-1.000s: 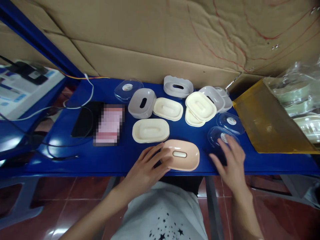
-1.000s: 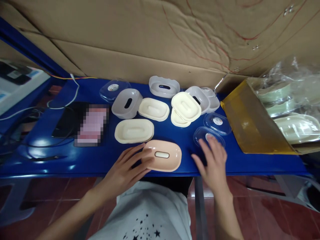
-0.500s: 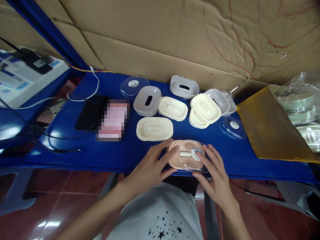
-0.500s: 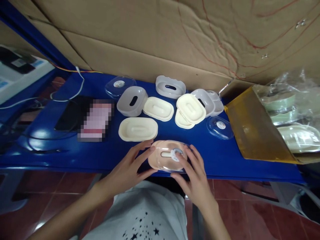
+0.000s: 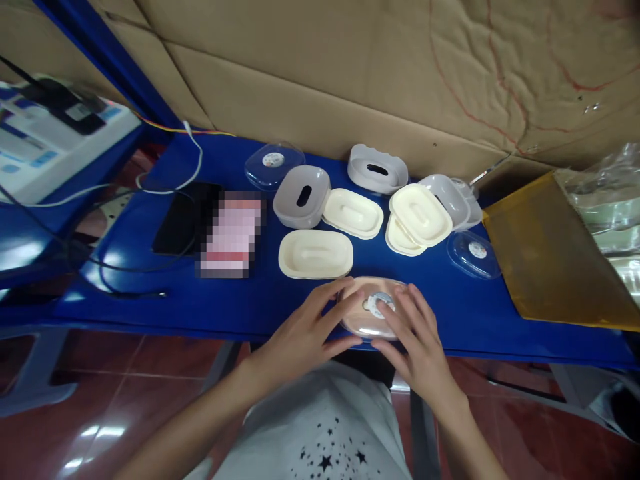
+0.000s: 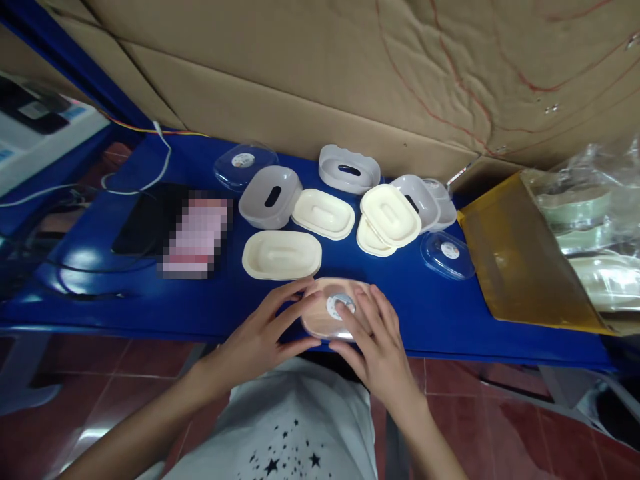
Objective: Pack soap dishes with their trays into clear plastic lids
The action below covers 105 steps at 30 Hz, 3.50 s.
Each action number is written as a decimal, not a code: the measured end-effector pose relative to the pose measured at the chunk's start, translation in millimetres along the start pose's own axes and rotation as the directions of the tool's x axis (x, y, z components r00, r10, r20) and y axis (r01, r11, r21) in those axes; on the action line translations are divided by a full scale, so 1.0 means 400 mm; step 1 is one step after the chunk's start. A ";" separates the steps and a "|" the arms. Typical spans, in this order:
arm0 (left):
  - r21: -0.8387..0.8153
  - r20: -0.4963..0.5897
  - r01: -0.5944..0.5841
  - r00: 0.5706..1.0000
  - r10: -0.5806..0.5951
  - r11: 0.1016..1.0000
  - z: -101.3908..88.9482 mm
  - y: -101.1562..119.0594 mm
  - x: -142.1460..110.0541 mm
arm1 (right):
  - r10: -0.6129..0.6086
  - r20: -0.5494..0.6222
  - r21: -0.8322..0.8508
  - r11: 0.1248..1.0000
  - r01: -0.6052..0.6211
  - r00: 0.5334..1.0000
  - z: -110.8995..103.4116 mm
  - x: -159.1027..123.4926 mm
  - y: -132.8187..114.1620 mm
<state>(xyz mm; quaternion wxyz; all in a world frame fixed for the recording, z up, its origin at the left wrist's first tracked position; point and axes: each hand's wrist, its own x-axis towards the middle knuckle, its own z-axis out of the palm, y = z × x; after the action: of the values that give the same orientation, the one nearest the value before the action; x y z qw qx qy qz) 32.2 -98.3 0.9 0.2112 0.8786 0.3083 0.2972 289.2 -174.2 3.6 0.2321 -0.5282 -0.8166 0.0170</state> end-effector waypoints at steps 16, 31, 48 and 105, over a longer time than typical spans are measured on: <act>0.407 -0.054 0.046 0.998 -0.026 0.912 -0.067 -0.056 -0.009 | 0.188 -0.096 -0.117 0.973 -0.198 0.978 -0.011 0.014 0.054; 0.054 0.173 -0.180 0.970 0.168 0.982 -0.048 0.036 -0.089 | 0.175 0.022 0.123 0.977 -0.176 0.984 0.002 0.131 0.130; 0.069 0.123 -0.178 0.978 0.168 0.982 0.020 0.038 -0.023 | 0.080 -0.188 -0.294 0.947 -0.134 0.979 -0.041 0.190 0.290; 0.147 0.086 -0.216 0.975 0.205 0.965 -0.066 -0.032 -0.045 | -0.036 0.098 0.088 0.996 0.027 0.995 0.003 -0.013 0.012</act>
<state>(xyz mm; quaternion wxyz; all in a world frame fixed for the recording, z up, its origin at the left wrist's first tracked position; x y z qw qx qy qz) -1.7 -96.0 6.2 0.1201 0.9301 0.2279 0.2619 294.5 -176.3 -0.5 0.2141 -0.5031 -0.8339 0.0750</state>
